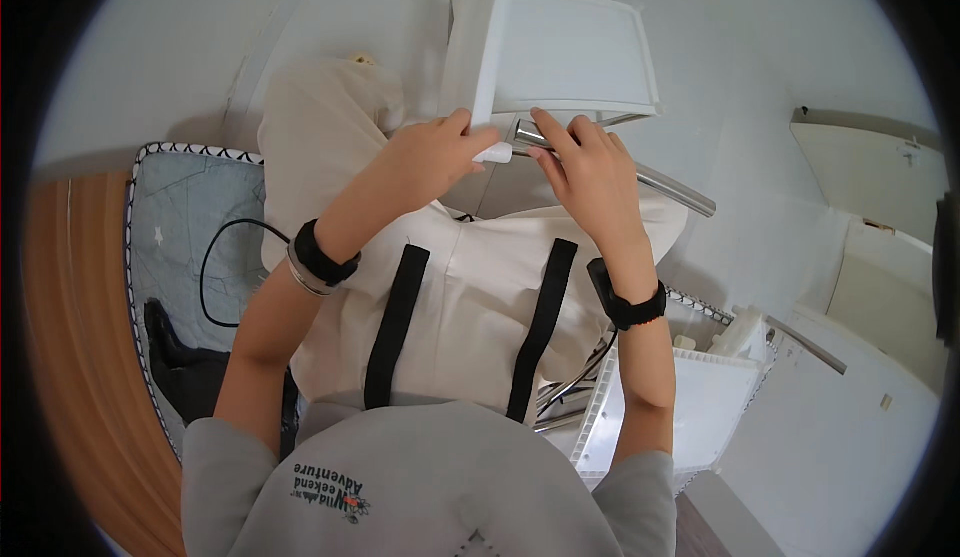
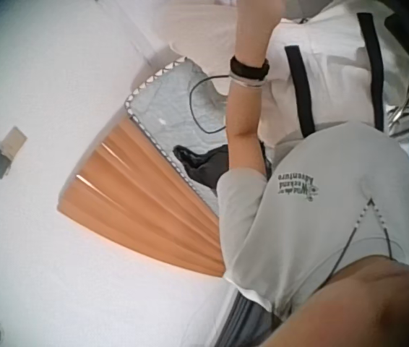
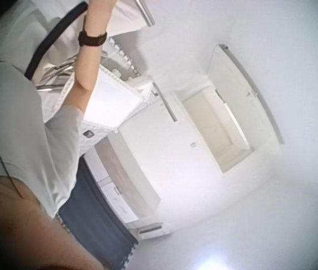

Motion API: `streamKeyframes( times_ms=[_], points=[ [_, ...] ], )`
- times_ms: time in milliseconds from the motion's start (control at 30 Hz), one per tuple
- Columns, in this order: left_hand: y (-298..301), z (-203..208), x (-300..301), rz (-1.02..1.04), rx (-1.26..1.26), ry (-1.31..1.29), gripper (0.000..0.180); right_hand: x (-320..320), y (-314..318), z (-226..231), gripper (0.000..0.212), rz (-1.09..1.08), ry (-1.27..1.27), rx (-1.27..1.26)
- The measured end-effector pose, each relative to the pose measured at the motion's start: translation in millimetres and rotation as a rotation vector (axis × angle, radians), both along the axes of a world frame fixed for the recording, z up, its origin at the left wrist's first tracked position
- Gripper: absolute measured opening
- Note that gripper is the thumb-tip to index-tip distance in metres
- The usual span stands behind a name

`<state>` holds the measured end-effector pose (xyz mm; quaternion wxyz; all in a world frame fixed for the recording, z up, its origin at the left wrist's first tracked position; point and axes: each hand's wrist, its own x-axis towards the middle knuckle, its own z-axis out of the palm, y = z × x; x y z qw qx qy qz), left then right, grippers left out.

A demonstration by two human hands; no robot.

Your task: The person is assembling a small white plastic cart by attaching metal support bars to the shelves.

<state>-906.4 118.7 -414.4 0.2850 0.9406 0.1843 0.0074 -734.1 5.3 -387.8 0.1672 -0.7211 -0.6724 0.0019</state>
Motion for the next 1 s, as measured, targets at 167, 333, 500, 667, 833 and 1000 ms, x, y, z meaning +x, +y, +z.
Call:
streamKeyframes(
  times_ms=[167,333,500,667,833,1000],
  points=[
    [5,12,-3,0.068,-0.033,-0.081,0.027,3,-5,-6,0.034,0.018,0.012,-0.041],
    [7,26,-1,0.101,-0.084,-0.143,0.028,-2,-7,-1,0.033,0.017,0.027,0.017],
    [0,29,-13,0.098,-0.140,-0.079,0.029,-7,-4,1,0.034,0.087,-0.011,0.020],
    [-11,28,-25,0.094,-0.163,-0.080,0.029,-11,-9,-6,0.036,0.193,-0.018,0.038],
    [-12,28,-28,0.106,-0.159,-0.075,0.030,-13,-5,-6,0.032,0.246,-0.062,0.081],
    [-13,21,-28,0.101,-0.027,-0.146,0.026,-13,-2,-9,0.029,0.265,-0.075,0.108]
  ],
)
